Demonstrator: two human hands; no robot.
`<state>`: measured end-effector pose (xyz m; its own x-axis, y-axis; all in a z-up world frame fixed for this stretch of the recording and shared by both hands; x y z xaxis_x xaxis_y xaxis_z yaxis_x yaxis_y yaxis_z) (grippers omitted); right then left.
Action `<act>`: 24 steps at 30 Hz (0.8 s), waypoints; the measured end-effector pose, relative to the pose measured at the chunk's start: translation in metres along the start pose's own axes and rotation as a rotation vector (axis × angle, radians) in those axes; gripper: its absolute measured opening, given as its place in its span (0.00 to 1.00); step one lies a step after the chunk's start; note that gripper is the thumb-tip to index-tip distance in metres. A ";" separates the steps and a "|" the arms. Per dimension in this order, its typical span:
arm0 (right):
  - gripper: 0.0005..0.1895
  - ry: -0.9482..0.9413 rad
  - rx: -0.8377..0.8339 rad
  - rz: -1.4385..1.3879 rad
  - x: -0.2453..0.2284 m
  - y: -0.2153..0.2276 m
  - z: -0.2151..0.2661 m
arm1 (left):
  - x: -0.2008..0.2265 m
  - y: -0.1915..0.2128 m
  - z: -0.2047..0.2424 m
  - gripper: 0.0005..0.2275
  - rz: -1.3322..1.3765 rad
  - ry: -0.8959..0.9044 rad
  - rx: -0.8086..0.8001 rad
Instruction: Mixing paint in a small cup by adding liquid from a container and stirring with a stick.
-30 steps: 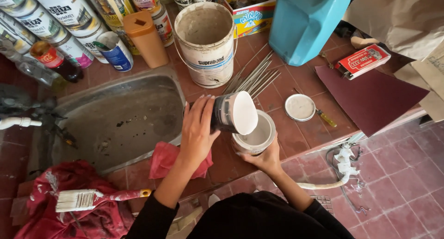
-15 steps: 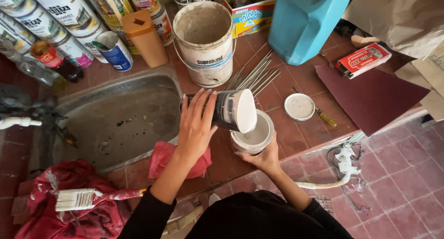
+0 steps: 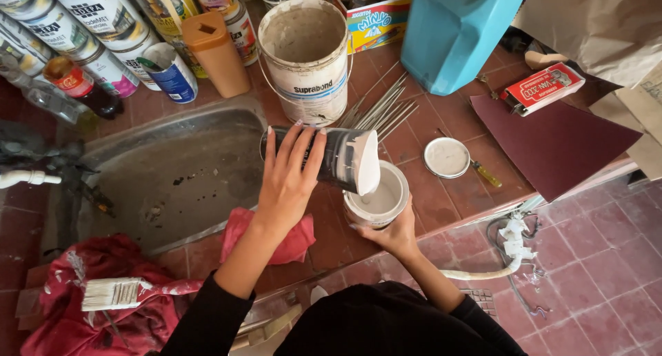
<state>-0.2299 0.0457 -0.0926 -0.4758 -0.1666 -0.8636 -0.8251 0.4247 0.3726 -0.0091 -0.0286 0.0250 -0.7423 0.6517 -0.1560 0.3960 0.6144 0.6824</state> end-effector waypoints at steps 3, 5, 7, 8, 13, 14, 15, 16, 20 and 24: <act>0.66 0.010 -0.007 -0.003 -0.002 -0.001 -0.001 | 0.000 0.001 0.000 0.50 -0.011 -0.002 0.004; 0.66 0.011 -0.001 -0.013 0.000 -0.001 0.000 | 0.001 0.003 -0.001 0.49 0.000 0.010 -0.009; 0.65 0.013 0.004 -0.024 0.004 -0.002 0.000 | 0.004 0.006 -0.003 0.49 0.010 0.021 -0.022; 0.66 0.014 -0.001 -0.020 0.007 -0.002 0.001 | 0.004 0.008 -0.005 0.49 0.073 0.074 -0.025; 0.66 0.023 -0.013 -0.046 -0.005 -0.001 -0.001 | 0.008 0.009 -0.006 0.46 0.308 0.308 -0.029; 0.66 0.015 -0.005 -0.040 0.000 -0.001 0.000 | 0.009 0.006 -0.004 0.46 0.327 0.348 -0.045; 0.66 0.007 0.003 -0.033 0.005 -0.001 0.000 | 0.009 0.003 -0.002 0.46 0.345 0.388 -0.061; 0.66 0.006 0.002 -0.033 0.003 -0.001 0.000 | 0.009 0.002 -0.003 0.46 0.346 0.388 -0.062; 0.65 0.005 0.014 -0.035 0.008 -0.001 0.001 | 0.008 0.003 -0.005 0.46 0.391 0.477 -0.110; 0.65 -0.002 0.004 -0.032 0.012 -0.002 0.001 | 0.003 0.007 -0.006 0.46 0.549 0.608 -0.194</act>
<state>-0.2336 0.0442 -0.1036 -0.4488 -0.1786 -0.8756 -0.8385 0.4230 0.3435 -0.0116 -0.0253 0.0339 -0.6551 0.4482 0.6083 0.7275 0.1566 0.6680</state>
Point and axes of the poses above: each hand's wrist, its own z-axis away from the middle knuckle, its own y-axis out of the back of the hand, x = y × z, the point moved 3 cm from there along -z, towards the middle knuckle, and after that the axes turned 3 degrees about y, right-handed, at the moved point
